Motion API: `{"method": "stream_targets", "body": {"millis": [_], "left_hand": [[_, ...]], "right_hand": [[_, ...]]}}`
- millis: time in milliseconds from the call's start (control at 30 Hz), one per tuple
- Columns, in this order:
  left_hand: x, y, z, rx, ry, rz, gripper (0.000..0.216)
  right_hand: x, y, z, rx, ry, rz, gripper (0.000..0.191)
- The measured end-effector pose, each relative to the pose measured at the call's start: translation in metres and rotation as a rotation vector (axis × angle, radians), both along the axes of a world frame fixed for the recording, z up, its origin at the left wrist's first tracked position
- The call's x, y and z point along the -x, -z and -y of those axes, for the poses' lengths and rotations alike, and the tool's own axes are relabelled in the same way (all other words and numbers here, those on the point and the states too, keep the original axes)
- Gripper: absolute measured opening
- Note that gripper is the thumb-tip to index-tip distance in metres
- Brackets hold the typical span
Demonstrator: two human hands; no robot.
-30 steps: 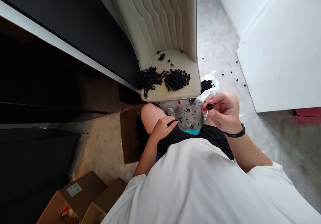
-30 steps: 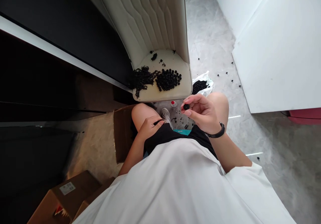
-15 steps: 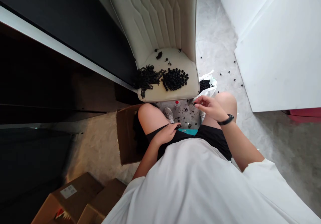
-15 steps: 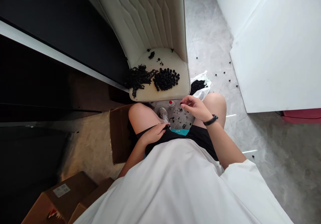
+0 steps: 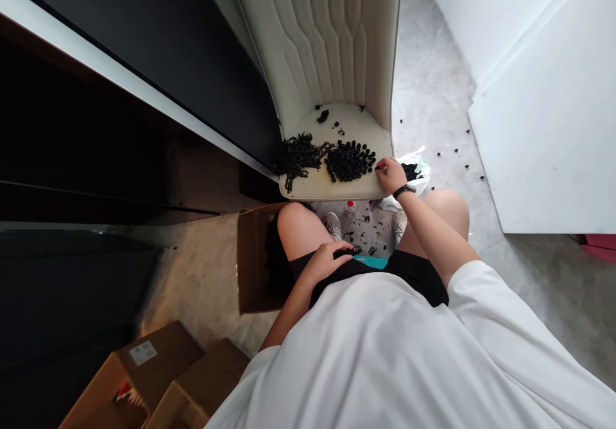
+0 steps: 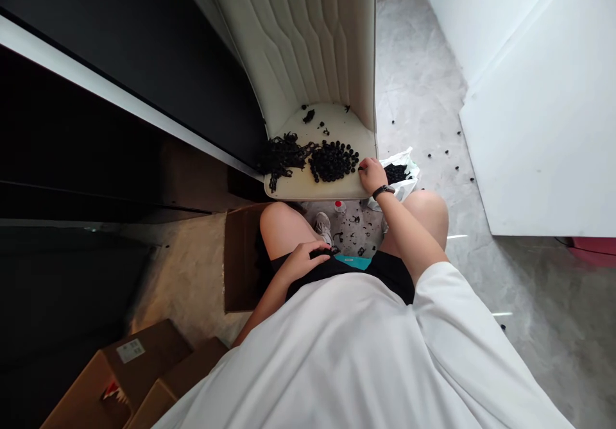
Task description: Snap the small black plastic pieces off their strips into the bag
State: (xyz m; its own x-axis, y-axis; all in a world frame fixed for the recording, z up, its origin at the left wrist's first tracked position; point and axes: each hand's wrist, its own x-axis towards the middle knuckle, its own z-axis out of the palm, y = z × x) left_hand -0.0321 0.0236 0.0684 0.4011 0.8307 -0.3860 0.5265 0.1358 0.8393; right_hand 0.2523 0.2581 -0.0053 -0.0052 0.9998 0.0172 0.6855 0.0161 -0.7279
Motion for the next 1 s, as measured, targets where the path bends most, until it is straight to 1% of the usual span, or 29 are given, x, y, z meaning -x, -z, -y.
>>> {"method": "stream_targets", "body": {"millis": [100, 133, 167, 333, 400, 433, 533, 600, 667, 767, 833, 900, 1000], "left_hand": [[0.0, -0.002, -0.001, -0.04, -0.112, 0.07, 0.037], [0.0, -0.003, -0.002, -0.049, -0.139, 0.093, 0.04], [0.001, -0.004, -0.003, -0.06, -0.158, 0.115, 0.043], [0.001, -0.011, -0.013, -0.134, -0.157, 0.239, 0.048], [-0.001, -0.015, -0.018, -0.147, -0.172, 0.296, 0.05], [-0.003, -0.017, -0.02, -0.15, -0.18, 0.322, 0.053], [-0.008, -0.026, -0.026, -0.158, -0.184, 0.379, 0.056], [-0.012, -0.033, -0.03, -0.164, -0.172, 0.402, 0.055], [-0.015, -0.041, -0.032, -0.162, -0.141, 0.42, 0.054], [-0.017, -0.05, -0.032, -0.139, -0.081, 0.412, 0.056], [-0.019, -0.054, -0.032, -0.132, -0.056, 0.407, 0.057], [-0.02, -0.056, -0.031, -0.136, -0.044, 0.419, 0.057], [-0.02, -0.058, -0.029, -0.144, -0.048, 0.422, 0.055]], "right_hand": [[-0.002, 0.006, 0.015, -0.057, 0.023, -0.011, 0.048], [-0.003, 0.007, 0.024, -0.072, 0.033, -0.021, 0.053], [-0.004, 0.008, 0.033, -0.076, 0.041, -0.036, 0.054], [-0.011, 0.003, 0.089, -0.02, 0.091, -0.171, 0.029], [-0.012, -0.002, 0.11, 0.0, 0.096, -0.229, 0.026], [-0.012, -0.005, 0.119, 0.018, 0.083, -0.258, 0.027], [-0.008, -0.023, 0.142, 0.14, -0.039, -0.394, 0.04], [-0.003, -0.042, 0.154, 0.227, -0.162, -0.507, 0.05], [0.004, -0.066, 0.162, 0.269, -0.279, -0.598, 0.057], [0.014, -0.1, 0.172, 0.276, -0.402, -0.68, 0.065], [0.02, -0.118, 0.176, 0.257, -0.467, -0.695, 0.067], [0.027, -0.129, 0.18, 0.234, -0.541, -0.681, 0.066], [0.036, -0.135, 0.183, 0.212, -0.603, -0.626, 0.063]]}}
